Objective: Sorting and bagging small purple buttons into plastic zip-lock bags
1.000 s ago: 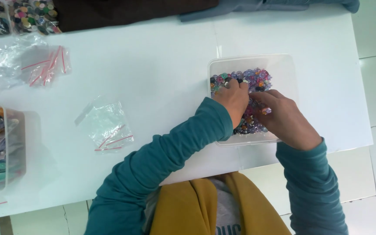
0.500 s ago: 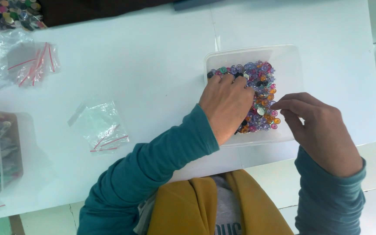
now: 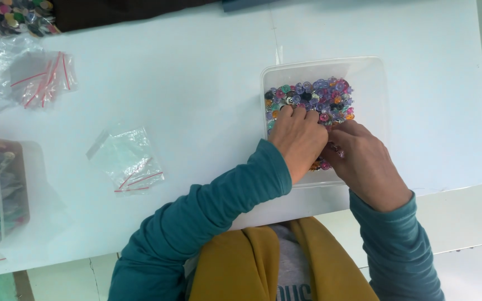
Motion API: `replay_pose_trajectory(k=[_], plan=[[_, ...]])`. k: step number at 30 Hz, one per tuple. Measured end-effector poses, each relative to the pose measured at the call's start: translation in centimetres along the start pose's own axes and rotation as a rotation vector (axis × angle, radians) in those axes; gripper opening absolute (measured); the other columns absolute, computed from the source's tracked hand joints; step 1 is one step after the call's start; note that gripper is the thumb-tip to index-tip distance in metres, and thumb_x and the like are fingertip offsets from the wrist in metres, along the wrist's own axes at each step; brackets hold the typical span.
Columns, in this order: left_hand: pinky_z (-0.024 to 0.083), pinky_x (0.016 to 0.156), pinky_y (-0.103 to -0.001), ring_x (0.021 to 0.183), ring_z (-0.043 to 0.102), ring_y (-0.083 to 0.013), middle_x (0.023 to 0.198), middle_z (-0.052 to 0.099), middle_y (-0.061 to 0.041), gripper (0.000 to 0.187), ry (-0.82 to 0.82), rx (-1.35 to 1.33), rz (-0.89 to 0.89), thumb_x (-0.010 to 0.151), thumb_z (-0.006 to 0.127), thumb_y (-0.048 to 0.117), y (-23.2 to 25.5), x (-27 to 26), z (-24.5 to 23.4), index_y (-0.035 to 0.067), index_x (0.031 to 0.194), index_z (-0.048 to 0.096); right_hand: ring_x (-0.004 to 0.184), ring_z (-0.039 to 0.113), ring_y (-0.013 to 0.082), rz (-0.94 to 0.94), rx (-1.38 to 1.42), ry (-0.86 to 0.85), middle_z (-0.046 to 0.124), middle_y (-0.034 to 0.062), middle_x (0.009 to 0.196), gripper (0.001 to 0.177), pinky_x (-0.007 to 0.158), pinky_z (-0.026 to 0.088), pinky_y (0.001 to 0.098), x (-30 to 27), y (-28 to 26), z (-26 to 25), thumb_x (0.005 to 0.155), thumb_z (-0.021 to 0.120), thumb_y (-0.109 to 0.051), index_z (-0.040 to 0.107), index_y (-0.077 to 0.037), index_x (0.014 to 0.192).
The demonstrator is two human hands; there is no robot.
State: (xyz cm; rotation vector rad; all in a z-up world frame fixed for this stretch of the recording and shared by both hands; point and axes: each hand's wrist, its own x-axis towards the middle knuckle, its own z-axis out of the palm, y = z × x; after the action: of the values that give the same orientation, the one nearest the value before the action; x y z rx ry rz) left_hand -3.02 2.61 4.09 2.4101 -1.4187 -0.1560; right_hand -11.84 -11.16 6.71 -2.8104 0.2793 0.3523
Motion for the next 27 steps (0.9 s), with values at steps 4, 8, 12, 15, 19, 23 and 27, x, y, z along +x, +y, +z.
replay_pose_trajectory(k=[4, 8, 12, 15, 19, 23, 27], plan=[[0.032, 0.078, -0.035, 0.079, 0.050, -0.0194, 0.088, 0.052, 0.003, 0.021, 0.105, 0.006, 0.064, 0.097, 0.071, 0.017, 0.1, -0.4, 0.4, 0.012, 0.082, 0.058, 0.088, 0.074, 0.0353, -0.026, 0.101, 0.041, 0.072, 0.0212, 0.103, 0.024, 0.072, 0.064, 0.0398, -0.3, 0.5, -1.0, 0.087, 0.080, -0.005, 0.079, -0.003, 0.111], [0.048, 0.072, -0.040, 0.081, 0.060, -0.0255, 0.086, 0.063, -0.006, 0.013, 0.226, 0.078, 0.046, 0.085, 0.074, 0.005, 0.3, -0.2, 0.9, 0.015, 0.083, 0.067, 0.083, 0.069, 0.0307, -0.001, 0.217, 0.138, 0.070, 0.0137, 0.104, 0.023, 0.074, 0.055, 0.0406, -1.1, 3.6, -0.9, 0.091, 0.079, -0.010, 0.077, -0.005, 0.114], [0.050, 0.073, -0.039, 0.081, 0.062, -0.0251, 0.089, 0.065, -0.007, 0.013, 0.287, -0.070, 0.101, 0.087, 0.074, 0.002, 0.5, 0.5, 1.7, 0.011, 0.093, 0.067, 0.075, 0.067, 0.0259, 0.083, 0.196, 0.157, 0.071, 0.0130, 0.099, 0.023, 0.073, 0.052, 0.0379, -1.7, 4.2, -2.0, 0.097, 0.076, -0.018, 0.077, -0.003, 0.115], [0.052, 0.070, -0.038, 0.080, 0.060, -0.0265, 0.091, 0.064, -0.010, 0.012, 0.462, -0.233, 0.127, 0.091, 0.072, 0.003, 0.4, 0.9, 1.6, 0.008, 0.101, 0.068, 0.077, 0.067, 0.0237, 0.075, 0.245, 0.242, 0.073, 0.0123, 0.105, 0.022, 0.076, 0.054, 0.0347, -2.1, 2.9, -2.7, 0.098, 0.079, -0.017, 0.077, -0.005, 0.116], [0.057, 0.083, -0.038, 0.087, 0.063, -0.0279, 0.099, 0.062, -0.011, 0.021, 0.627, -0.337, 0.157, 0.091, 0.081, 0.010, -0.7, -1.9, -2.3, 0.005, 0.108, 0.070, 0.084, 0.064, 0.0263, -0.106, 0.311, 0.408, 0.071, 0.0212, 0.109, 0.021, 0.077, 0.057, 0.0363, -3.2, -0.7, -3.2, 0.104, 0.079, -0.003, 0.074, 0.008, 0.122], [0.060, 0.086, -0.040, 0.096, 0.066, -0.0285, 0.107, 0.064, -0.013, 0.022, 0.678, -0.494, 0.007, 0.097, 0.074, 0.013, -4.0, -7.1, -5.5, 0.003, 0.114, 0.067, 0.102, 0.067, 0.0333, -0.277, 0.539, 0.612, 0.067, 0.0281, 0.115, 0.018, 0.090, 0.060, 0.0381, -3.3, -5.7, -2.0, 0.108, 0.074, 0.005, 0.066, 0.014, 0.122], [0.060, 0.076, -0.033, 0.087, 0.071, -0.0200, 0.103, 0.066, 0.002, 0.021, 0.769, -0.552, -0.324, 0.096, 0.075, 0.026, -8.8, -12.2, -3.7, 0.021, 0.116, 0.072, 0.089, 0.069, 0.0313, -0.364, 0.881, 0.545, 0.065, 0.0259, 0.107, 0.018, 0.076, 0.062, 0.0416, -2.3, -12.3, 1.4, 0.095, 0.073, 0.000, 0.070, 0.009, 0.111]])
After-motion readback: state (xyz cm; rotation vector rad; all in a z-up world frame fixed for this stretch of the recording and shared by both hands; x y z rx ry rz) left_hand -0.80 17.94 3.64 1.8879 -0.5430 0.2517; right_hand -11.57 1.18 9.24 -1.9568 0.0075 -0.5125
